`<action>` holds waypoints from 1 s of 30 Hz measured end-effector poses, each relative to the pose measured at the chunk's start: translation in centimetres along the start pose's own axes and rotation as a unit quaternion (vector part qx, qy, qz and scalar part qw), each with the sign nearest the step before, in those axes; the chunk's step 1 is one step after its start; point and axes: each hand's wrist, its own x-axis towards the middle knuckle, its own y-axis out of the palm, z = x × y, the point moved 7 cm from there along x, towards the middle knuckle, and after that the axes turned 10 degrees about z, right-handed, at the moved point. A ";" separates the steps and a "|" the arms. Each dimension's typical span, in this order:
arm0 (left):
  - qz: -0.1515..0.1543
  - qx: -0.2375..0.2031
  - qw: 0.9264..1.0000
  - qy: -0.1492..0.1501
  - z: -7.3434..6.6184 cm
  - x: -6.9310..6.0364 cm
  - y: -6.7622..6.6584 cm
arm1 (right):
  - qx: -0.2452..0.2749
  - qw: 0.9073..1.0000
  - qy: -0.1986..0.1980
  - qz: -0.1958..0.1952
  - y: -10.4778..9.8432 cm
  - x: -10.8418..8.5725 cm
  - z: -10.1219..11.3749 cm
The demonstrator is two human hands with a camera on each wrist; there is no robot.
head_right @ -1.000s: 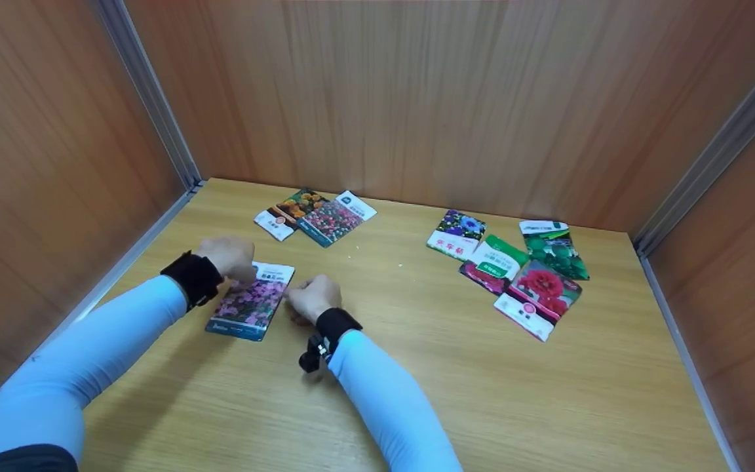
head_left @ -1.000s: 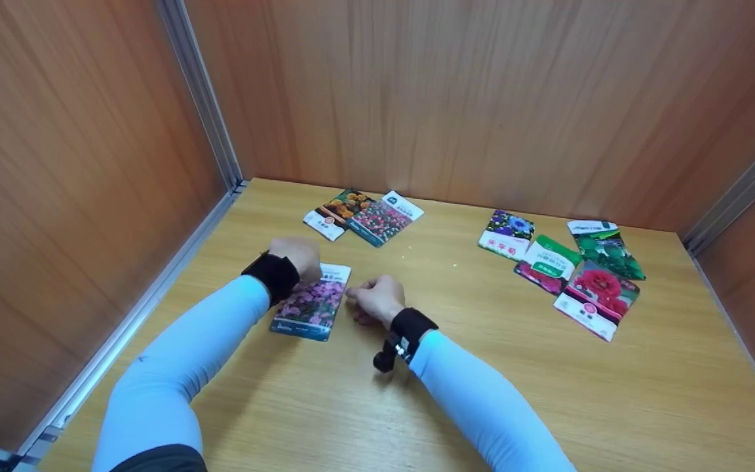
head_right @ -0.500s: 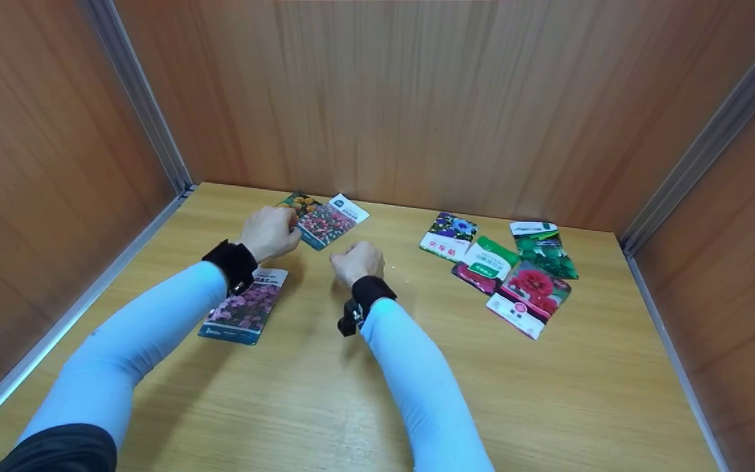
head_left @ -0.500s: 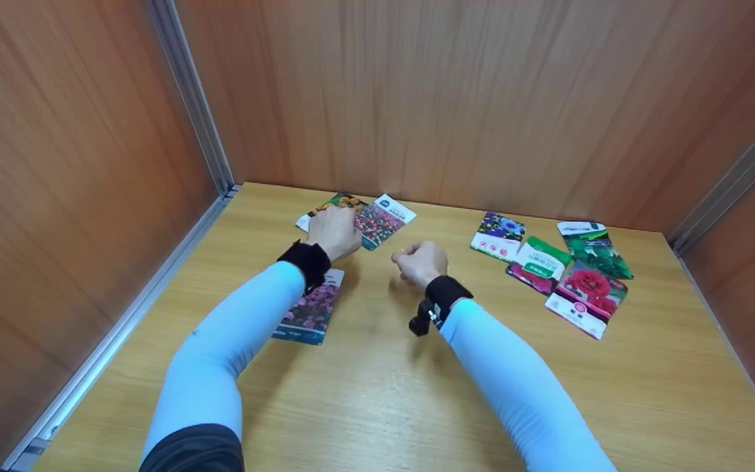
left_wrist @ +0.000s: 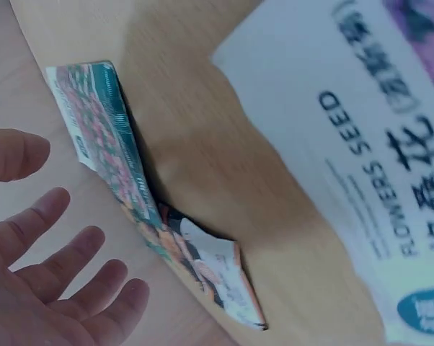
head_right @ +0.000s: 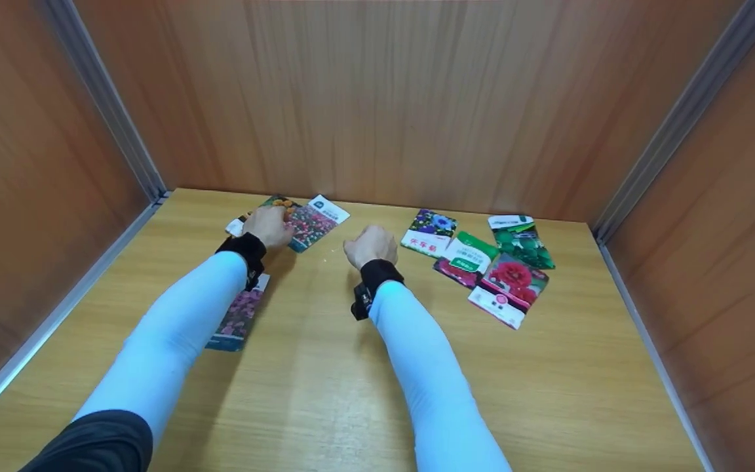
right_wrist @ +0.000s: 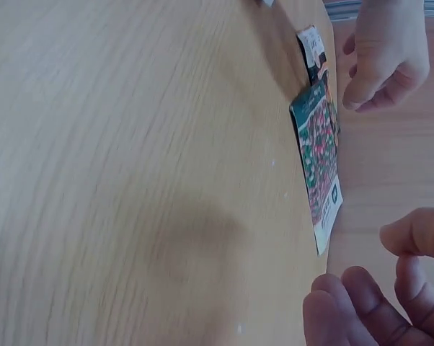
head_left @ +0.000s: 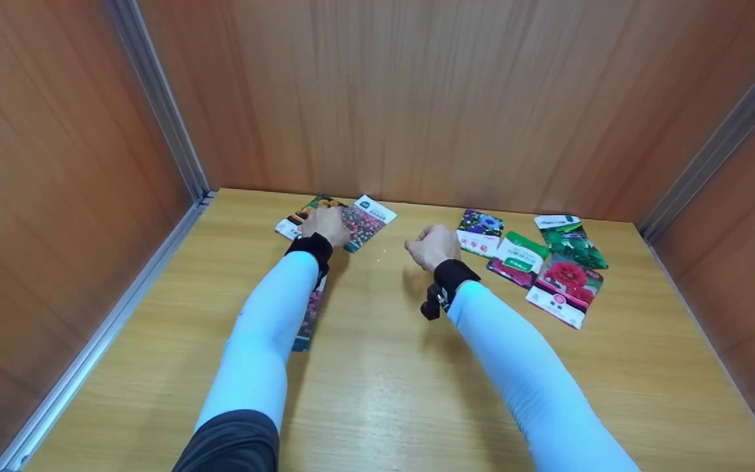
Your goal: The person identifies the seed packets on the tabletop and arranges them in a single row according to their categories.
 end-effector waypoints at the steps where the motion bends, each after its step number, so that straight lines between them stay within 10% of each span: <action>1: 0.004 -0.004 1.000 -0.003 0.2 0.3 0.2 | -0.003 1.000 0.000 -0.002 -0.2 0.1 -0.1; 14: 0.062 0.011 0.998 -0.021 -0.2 2.6 2.3 | -0.023 0.999 0.005 -0.043 -2.6 1.1 -3.0; 21: 0.074 0.006 0.996 -0.040 -0.1 3.0 3.4 | 0.006 0.999 0.032 0.006 -0.5 1.8 -4.0; 30: 0.050 0.004 0.999 -0.019 -1.6 3.6 3.1 | 0.017 1.000 0.024 0.007 -0.4 2.4 -3.2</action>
